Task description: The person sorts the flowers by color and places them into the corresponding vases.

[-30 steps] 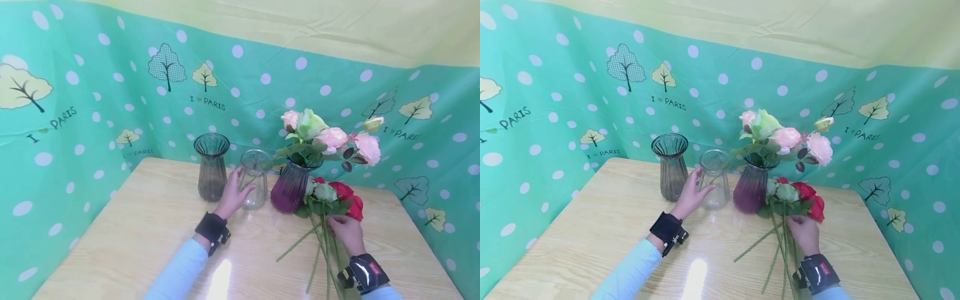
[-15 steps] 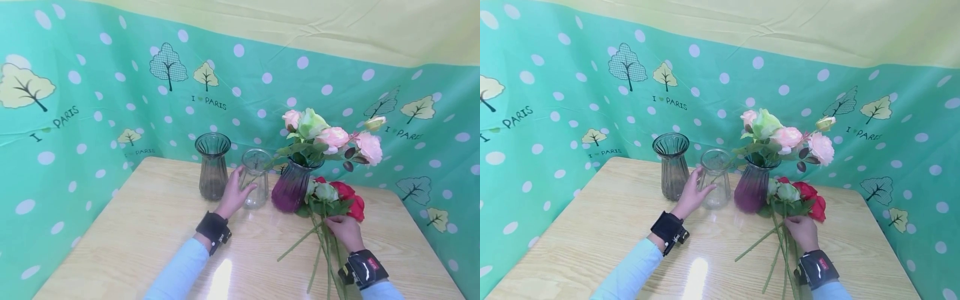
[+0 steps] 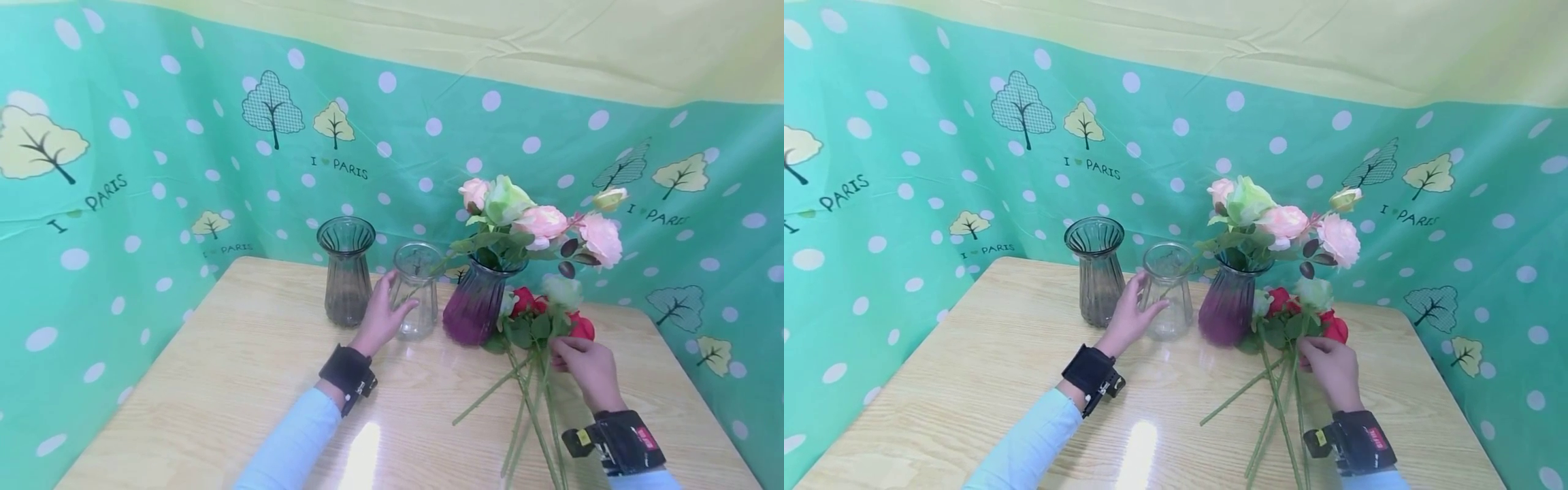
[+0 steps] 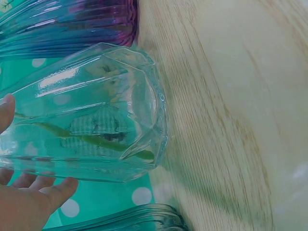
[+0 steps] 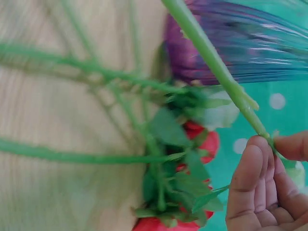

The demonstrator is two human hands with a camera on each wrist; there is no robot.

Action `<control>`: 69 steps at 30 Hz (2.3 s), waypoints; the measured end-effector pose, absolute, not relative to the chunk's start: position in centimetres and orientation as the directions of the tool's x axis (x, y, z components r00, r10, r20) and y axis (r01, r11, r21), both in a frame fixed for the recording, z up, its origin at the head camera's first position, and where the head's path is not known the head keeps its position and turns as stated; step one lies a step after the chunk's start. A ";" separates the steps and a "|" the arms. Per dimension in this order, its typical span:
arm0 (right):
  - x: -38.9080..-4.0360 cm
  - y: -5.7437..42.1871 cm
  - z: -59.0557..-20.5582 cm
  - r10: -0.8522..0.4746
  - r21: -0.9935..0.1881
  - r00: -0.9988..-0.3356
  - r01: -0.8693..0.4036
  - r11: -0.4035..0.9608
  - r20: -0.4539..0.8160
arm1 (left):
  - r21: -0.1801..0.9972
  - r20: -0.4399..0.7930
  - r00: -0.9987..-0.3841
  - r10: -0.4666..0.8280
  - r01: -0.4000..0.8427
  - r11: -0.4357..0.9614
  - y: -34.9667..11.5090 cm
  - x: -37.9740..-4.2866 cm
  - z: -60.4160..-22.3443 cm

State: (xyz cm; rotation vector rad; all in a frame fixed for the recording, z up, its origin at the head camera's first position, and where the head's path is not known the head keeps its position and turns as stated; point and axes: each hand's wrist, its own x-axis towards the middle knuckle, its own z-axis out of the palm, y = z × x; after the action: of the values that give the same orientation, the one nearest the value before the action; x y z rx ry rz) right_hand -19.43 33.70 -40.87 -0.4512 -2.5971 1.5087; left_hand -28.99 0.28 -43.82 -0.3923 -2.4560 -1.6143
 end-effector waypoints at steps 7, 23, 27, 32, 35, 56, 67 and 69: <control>-19.5 34.0 -41.0 0.369 -1.000 -0.929 0.014 0.019 -0.006 | 0.864 0.310 -0.943 0.122 0.333 0.378 0.3 -29.0 -43.8; -18.0 28.7 -34.2 0.678 -0.812 -0.733 -0.431 -0.394 0.061 | 0.867 0.291 -0.949 0.123 0.315 0.387 0.3 -28.9 -43.7; -17.9 28.3 -33.5 0.712 -0.724 -0.694 -0.544 -0.423 0.106 | 0.866 0.294 -0.948 0.125 0.320 0.385 0.3 -28.9 -43.7; -18.1 27.6 -33.1 0.733 -0.679 -0.659 -0.617 -0.399 0.168 | 0.865 0.294 -0.948 0.126 0.319 0.387 0.3 -28.9 -43.8; -18.3 26.9 -32.9 0.727 -0.679 -0.645 -0.644 -0.352 0.235 | 0.866 0.290 -0.949 0.125 0.316 0.387 0.3 -29.0 -43.8; -20.8 23.2 -32.1 0.615 -0.808 -0.620 -0.587 0.047 0.487 | 0.864 0.294 -0.947 0.127 0.321 0.388 0.2 -29.1 -43.9; -22.4 21.5 -31.0 0.484 -0.763 -0.598 -0.571 0.301 0.639 | 0.862 0.288 -0.948 0.133 0.317 0.396 0.1 -29.1 -43.8; -22.6 21.2 -30.7 0.465 -0.755 -0.600 -0.574 0.317 0.651 | 0.864 0.283 -0.950 0.132 0.313 0.394 0.1 -29.1 -43.8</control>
State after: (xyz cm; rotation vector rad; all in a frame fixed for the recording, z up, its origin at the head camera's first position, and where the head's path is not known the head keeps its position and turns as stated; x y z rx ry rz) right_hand -22.62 21.17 -30.71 0.0996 -1.6811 1.4444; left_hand -29.09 0.09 -43.77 -0.3996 -2.4780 -1.5921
